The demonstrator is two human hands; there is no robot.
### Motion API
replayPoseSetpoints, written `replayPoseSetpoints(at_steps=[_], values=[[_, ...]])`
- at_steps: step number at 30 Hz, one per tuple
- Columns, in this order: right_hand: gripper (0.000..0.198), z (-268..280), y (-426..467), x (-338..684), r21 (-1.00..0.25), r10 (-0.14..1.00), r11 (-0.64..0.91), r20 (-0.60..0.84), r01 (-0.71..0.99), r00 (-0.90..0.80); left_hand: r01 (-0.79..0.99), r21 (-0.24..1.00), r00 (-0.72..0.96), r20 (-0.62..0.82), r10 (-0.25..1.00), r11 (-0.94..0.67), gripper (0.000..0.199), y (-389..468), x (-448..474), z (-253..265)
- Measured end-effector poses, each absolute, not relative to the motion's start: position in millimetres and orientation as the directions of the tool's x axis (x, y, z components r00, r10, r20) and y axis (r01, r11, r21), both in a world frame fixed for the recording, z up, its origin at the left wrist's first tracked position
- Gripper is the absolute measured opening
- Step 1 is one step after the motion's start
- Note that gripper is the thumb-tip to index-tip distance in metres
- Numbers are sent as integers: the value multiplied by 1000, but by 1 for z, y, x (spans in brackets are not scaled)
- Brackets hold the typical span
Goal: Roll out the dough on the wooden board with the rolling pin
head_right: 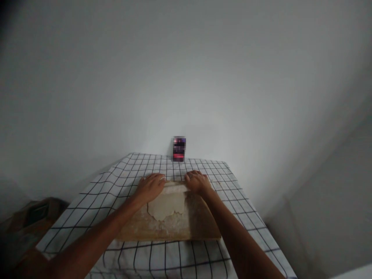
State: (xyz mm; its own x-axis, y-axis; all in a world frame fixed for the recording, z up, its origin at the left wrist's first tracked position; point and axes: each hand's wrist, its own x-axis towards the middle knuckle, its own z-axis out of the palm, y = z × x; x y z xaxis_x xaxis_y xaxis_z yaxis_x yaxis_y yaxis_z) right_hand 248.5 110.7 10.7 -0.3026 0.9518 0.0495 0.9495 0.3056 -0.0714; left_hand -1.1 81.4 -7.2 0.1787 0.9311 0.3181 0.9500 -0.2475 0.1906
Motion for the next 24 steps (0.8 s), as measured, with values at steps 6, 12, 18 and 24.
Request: replayPoseSetpoints(at_steps=[6, 12, 18, 24], values=[[54, 4, 105, 254, -89, 956, 295, 29, 951, -293, 947, 163, 211, 328, 921, -275, 41, 76, 0, -7], [60, -4, 69, 256, -152, 978, 207, 46, 967, -202, 939, 80, 279, 392, 877, -334, 46, 62, 2, -6], [61, -15, 29, 256, -212, 966, 230, 171, 950, -196, 948, 30, 291, 329, 899, -318, 50, 52, 4, 0], [55, -15, 4, 253, -192, 966, 231, 159, 954, -202, 954, 44, 281, 200, 939, -295, 54, 42, 7, 15]])
